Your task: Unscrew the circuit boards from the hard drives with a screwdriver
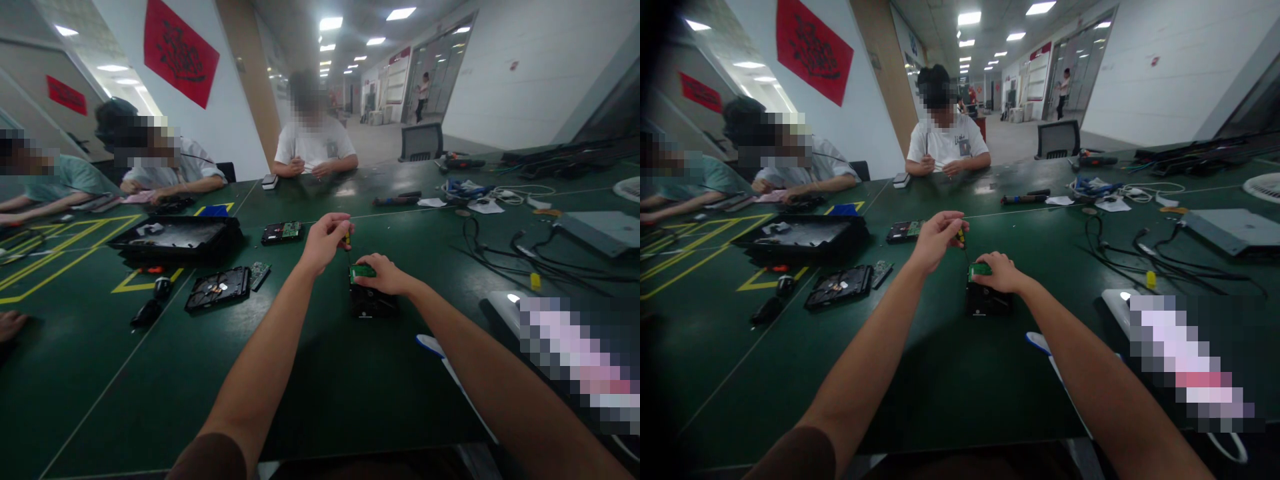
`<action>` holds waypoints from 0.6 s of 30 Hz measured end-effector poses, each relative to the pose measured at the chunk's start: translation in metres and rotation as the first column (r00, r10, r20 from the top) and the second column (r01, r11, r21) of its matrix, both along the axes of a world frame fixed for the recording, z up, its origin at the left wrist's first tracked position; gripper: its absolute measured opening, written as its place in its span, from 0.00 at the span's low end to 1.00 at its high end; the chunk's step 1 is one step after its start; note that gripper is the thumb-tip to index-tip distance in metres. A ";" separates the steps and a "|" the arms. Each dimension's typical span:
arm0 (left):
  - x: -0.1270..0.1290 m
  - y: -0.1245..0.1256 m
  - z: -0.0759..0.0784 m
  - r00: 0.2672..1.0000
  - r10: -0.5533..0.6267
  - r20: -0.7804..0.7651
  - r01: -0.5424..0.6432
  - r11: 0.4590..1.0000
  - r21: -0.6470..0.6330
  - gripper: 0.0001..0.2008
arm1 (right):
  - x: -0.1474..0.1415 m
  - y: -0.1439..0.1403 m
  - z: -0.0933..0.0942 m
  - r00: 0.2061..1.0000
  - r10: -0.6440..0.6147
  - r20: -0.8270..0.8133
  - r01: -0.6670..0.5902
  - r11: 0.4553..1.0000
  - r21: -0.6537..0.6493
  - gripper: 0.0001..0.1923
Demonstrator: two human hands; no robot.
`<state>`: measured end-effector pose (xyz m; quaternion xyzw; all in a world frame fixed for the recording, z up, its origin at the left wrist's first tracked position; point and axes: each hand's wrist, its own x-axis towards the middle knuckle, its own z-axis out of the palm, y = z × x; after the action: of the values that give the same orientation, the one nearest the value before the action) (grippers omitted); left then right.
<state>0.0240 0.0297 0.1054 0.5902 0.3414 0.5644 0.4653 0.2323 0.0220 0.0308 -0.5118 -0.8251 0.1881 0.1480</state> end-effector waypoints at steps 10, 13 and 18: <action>-0.004 0.004 0.003 0.994 0.084 -0.068 -0.088 0.995 -0.055 0.11 | 0.002 0.002 -0.002 1.000 0.020 -0.012 -0.020 1.000 0.001 0.24; -0.004 0.003 0.003 0.991 0.071 -0.111 -0.073 0.997 -0.014 0.13 | 0.002 0.002 -0.002 1.000 0.023 -0.006 -0.023 1.000 0.006 0.24; -0.004 -0.001 0.004 0.998 -0.003 -0.063 -0.002 0.997 -0.078 0.16 | 0.001 0.000 0.001 1.000 0.019 -0.008 -0.019 1.000 -0.007 0.24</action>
<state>0.0196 0.0284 0.1095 0.5894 0.3775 0.5314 0.4771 0.2337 0.0220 0.0315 -0.5039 -0.8285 0.1943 0.1478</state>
